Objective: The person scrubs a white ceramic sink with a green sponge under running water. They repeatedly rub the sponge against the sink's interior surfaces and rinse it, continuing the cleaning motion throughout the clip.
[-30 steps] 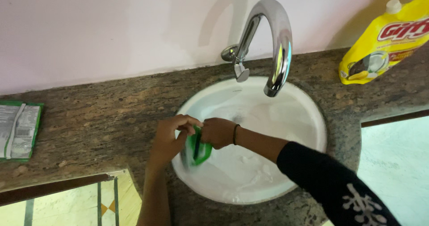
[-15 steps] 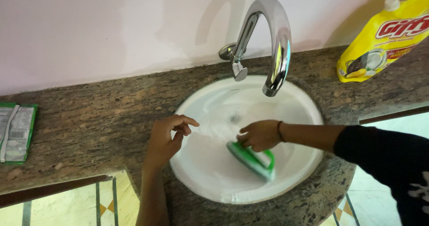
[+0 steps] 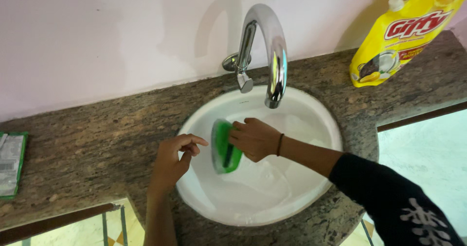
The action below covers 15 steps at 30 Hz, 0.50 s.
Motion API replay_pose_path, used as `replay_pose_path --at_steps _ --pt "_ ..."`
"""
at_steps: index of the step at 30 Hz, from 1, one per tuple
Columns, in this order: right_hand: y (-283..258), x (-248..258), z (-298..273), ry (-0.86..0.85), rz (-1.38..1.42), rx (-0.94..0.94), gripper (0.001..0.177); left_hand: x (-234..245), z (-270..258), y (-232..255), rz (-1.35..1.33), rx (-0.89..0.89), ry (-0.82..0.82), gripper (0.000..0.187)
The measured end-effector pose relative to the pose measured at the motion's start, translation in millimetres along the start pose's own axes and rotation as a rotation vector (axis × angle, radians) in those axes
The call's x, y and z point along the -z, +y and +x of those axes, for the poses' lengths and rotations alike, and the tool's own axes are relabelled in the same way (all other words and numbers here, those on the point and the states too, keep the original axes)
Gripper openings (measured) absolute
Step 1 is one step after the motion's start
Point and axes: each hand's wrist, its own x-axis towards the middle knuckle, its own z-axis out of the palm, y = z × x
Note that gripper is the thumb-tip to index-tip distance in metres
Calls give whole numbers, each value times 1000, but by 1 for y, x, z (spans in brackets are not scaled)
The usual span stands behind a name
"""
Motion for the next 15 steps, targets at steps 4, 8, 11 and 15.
replay_pose_path --at_steps 4,8,11,15 --pt "-4 0 14 47 60 -85 32 -1 1 -3 -18 -6 -6 42" --pt "-1 -26 16 22 28 -123 36 -2 1 -5 13 -9 -20 43" --pt "10 -52 11 -16 -34 -159 34 -2 1 -5 31 4 -25 45" --pt "24 -71 -13 -50 -44 -268 32 0 0 -5 12 -18 -28 46"
